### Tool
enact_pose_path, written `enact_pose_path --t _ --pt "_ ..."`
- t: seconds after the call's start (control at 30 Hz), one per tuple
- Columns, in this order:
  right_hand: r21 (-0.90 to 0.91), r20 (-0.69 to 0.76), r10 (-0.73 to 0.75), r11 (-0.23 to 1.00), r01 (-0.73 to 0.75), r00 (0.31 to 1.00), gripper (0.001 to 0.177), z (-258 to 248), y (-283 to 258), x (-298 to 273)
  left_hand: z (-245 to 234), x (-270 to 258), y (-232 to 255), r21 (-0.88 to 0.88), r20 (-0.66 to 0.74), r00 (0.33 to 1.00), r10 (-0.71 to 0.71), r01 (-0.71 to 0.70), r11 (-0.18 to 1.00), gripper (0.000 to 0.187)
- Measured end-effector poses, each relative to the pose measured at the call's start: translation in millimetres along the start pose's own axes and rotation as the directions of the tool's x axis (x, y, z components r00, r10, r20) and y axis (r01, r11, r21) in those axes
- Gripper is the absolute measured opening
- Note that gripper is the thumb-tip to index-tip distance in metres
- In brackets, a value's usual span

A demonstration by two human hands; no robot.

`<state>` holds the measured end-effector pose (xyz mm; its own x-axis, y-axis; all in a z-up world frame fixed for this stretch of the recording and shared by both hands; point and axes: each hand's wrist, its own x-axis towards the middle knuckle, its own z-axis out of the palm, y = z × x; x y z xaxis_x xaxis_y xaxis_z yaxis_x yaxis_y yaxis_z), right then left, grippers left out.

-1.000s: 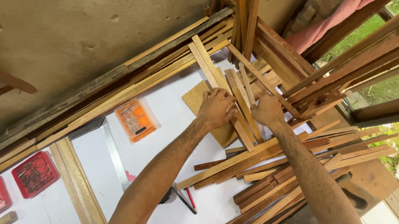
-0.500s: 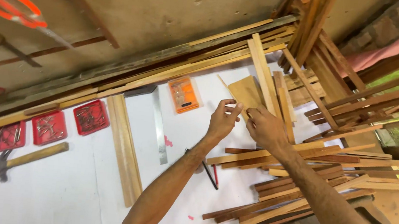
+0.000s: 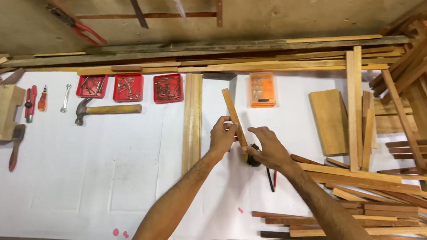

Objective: Measure and sort various wooden slats on a workbench for furniture construction.

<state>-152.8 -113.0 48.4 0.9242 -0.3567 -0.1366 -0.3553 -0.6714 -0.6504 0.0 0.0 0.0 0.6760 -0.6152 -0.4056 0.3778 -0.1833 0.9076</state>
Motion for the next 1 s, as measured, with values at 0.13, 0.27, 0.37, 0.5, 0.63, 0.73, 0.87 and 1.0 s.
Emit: enact_pose_path --t 0.13,0.27,0.37,0.5,0.63,0.73,0.87,1.0 --pt "-0.158 0.130 0.167 0.977 -0.146 0.977 0.081 20.6 -6.2 2.4 -31.6 -4.5 -11.1 -0.036 -0.018 1.000 -0.019 0.018 0.999 0.025" --pt "-0.405 0.246 0.354 0.883 -0.237 0.902 0.090 37.0 -8.3 2.6 -54.1 -7.8 -11.5 -0.102 -0.020 0.999 -0.044 0.041 0.994 0.026" --pt "-0.419 0.237 0.377 0.871 -0.256 0.896 0.089 54.3 7.0 2.9 -69.0 -12.3 -8.1 -0.121 -0.023 0.999 -0.043 0.040 0.992 0.026" --pt "-0.390 0.199 0.362 0.882 -0.265 0.911 0.079 61.5 8.1 7.8 -98.2 -15.2 -9.4 -0.171 -0.050 0.998 -0.040 0.031 0.985 0.027" --pt "-0.310 0.230 0.387 0.899 -0.309 0.893 0.075 45.7 -17.6 26.9 -153.0 -17.2 -21.6 -0.196 -0.118 0.993 -0.020 -0.004 0.981 0.028" --pt "0.006 0.230 0.417 0.903 -0.429 0.879 0.077 46.6 -30.2 50.9 -203.3 -17.0 -33.2 -0.156 -0.247 0.969 -0.006 -0.034 0.987 0.029" --pt "0.487 0.384 0.348 0.710 -0.508 0.855 0.062 69.4 -40.3 80.0 -255.5 -30.9 -34.2 -0.263 -0.358 0.926 -0.120 0.023 0.965 0.028" --pt "0.797 0.491 0.228 0.271 -0.539 0.841 0.057 88.5 -104.1 103.2 -294.6 -27.8 -62.0 -0.204 -0.464 0.881 -0.094 -0.003 0.979 0.028"
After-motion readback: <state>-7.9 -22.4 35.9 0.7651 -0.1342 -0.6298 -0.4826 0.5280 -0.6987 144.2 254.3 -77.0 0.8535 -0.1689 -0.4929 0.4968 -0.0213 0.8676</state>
